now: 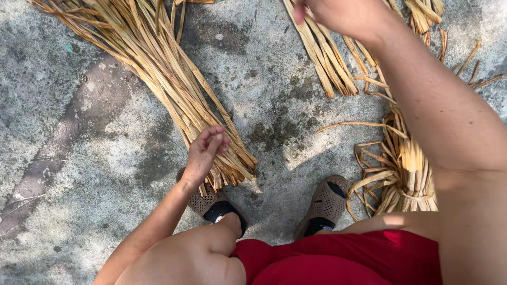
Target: The person moves a red basin, then picks up two bundles of dried plant strips and places them on the floor. They separate the strips into smaller groups, align them, and arrange them into neat piles on the concrete surface.
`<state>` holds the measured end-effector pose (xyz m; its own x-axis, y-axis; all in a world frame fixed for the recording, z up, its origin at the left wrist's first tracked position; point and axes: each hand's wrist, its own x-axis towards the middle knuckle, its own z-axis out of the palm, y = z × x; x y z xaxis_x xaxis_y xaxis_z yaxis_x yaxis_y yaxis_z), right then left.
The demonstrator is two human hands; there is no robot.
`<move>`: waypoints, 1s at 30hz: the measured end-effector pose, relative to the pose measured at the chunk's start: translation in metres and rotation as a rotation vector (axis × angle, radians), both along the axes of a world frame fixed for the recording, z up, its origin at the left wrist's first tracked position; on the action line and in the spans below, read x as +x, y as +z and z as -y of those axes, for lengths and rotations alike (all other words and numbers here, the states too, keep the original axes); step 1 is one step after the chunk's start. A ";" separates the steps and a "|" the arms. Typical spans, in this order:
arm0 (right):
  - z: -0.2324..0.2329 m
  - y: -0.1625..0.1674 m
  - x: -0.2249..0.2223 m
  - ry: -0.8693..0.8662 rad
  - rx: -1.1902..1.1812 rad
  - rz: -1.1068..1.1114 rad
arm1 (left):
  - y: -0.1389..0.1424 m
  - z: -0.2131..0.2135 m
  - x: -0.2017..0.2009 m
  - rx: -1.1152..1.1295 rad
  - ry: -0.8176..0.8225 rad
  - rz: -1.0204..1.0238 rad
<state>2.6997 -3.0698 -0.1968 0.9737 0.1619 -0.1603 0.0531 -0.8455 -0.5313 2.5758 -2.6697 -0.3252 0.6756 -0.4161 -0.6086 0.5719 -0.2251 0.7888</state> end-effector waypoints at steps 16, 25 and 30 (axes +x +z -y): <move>-0.029 -0.150 -0.005 0.160 0.079 -0.399 | 0.027 -0.037 -0.024 0.172 0.174 0.113; -0.195 -0.195 -0.002 0.362 0.271 -1.004 | 0.167 -0.119 -0.100 0.688 0.314 0.108; -0.208 -0.212 -0.024 0.280 0.456 -0.898 | 0.211 -0.125 -0.090 0.924 0.019 0.008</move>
